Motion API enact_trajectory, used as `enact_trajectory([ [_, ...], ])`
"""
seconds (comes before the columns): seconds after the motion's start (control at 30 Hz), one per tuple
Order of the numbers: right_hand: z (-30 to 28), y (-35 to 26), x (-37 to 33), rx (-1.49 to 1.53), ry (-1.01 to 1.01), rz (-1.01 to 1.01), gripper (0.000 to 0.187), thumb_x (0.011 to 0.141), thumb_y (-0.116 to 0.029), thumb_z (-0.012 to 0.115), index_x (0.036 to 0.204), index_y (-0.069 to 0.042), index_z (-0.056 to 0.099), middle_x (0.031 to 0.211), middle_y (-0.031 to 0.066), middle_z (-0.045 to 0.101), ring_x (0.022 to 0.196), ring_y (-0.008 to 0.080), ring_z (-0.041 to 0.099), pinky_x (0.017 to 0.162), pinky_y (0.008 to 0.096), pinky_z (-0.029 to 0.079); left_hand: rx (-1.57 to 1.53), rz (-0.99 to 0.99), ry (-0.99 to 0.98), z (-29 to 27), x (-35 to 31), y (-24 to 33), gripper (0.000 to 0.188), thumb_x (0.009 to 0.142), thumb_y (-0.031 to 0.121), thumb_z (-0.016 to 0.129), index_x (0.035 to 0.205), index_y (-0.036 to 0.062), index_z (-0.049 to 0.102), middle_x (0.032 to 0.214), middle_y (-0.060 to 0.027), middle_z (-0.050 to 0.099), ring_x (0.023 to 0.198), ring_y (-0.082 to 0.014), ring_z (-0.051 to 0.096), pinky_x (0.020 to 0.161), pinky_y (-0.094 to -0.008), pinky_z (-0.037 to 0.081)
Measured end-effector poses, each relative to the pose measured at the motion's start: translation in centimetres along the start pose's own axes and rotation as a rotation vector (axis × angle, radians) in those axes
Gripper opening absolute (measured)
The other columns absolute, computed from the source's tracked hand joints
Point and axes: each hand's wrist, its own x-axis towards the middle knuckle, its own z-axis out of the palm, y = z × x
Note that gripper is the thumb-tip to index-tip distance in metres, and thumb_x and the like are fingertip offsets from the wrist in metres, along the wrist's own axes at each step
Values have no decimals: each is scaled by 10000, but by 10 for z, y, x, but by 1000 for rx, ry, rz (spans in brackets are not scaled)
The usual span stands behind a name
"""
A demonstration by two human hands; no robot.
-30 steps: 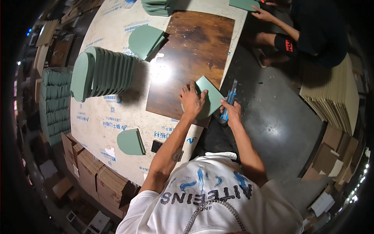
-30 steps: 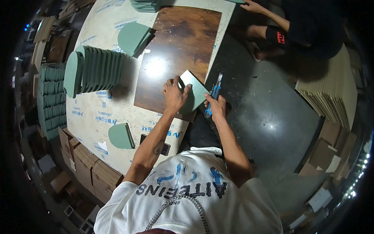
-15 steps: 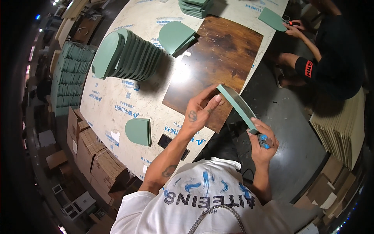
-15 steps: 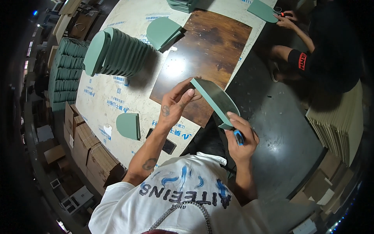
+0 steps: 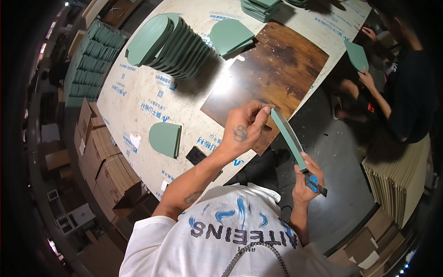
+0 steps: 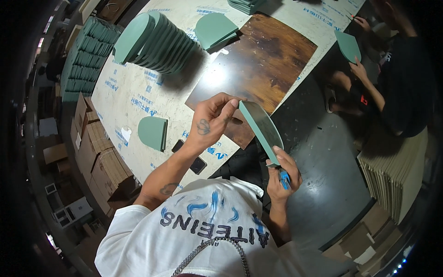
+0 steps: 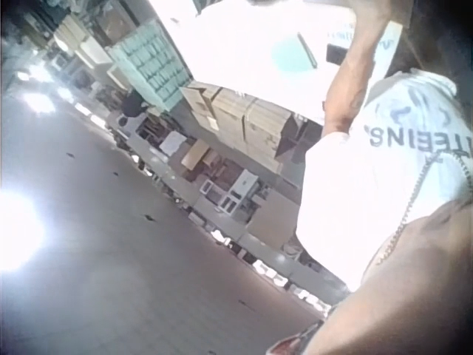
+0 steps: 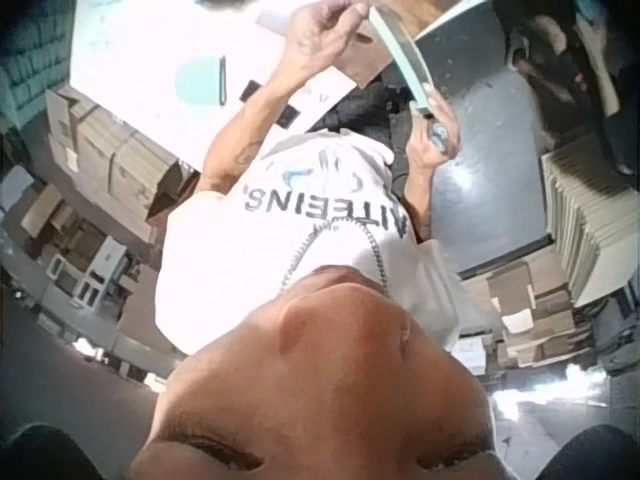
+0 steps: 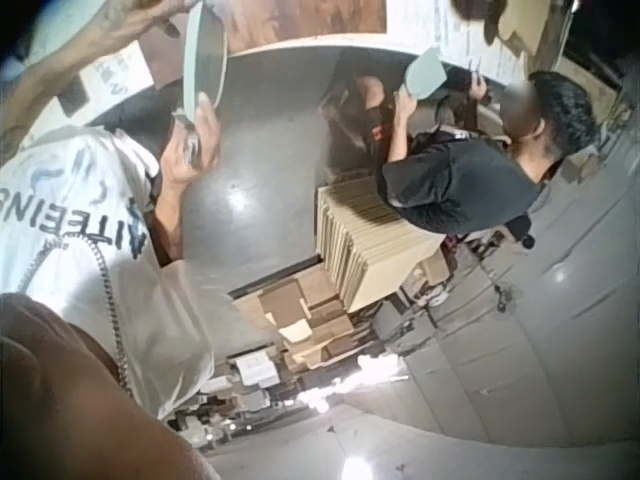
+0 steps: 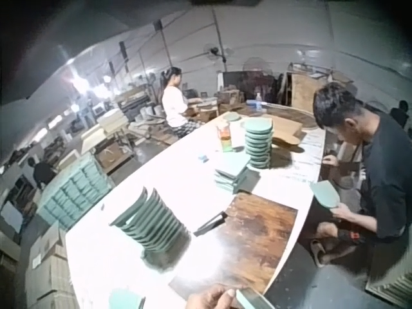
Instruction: The person uses a utility knife to trim the edges of light green foam pieces on a wooden workbench. They repeatedly pick up a foam piece, cut along its curved edge, and stack the finished item. The person works alongside another individual who performs the same task.
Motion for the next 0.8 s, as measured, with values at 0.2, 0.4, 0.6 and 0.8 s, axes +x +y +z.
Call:
enact_trajectory([
  [0.2, -10, -6, 4, -45, -3, -47, 271, 894, -33, 747, 1115, -15, 590, 1114, 233, 720, 1025, 304, 711, 934, 387, 543, 80, 113, -57, -7, -10, 23, 280, 1042, 149, 580, 1158, -84, 685, 854, -51, 703, 735, -66, 628, 677, -228, 552],
  [0.4, -15, -22, 19, -174, -35, -219, 303, 897, -61, 752, 1131, -33, 562, 1085, 203, 726, 866, 312, 714, 739, 363, 575, 80, 121, -114, -21, -18, 44, 260, 993, 102, 620, 1143, -95, 699, 850, -65, 723, 702, -45, 606, 625, -208, 516],
  [0.6, -14, -26, 21, -132, -11, -263, 295, 905, -47, 741, 1135, -25, 557, 1106, 224, 715, 926, 297, 699, 791, 363, 562, 109, 204, -44, -23, -27, 50, 233, 987, 60, 576, 1092, -100, 708, 885, -116, 742, 744, -66, 661, 624, -204, 536],
  [0.8, -10, -20, 9, 58, 67, -114, 300, 924, -40, 722, 1164, -20, 544, 1169, 251, 678, 1047, 278, 672, 927, 376, 536, 28, 285, 8, -19, -33, 39, 217, 977, 30, 575, 1127, -80, 687, 1110, -162, 732, 907, -157, 730, 780, -267, 603],
])
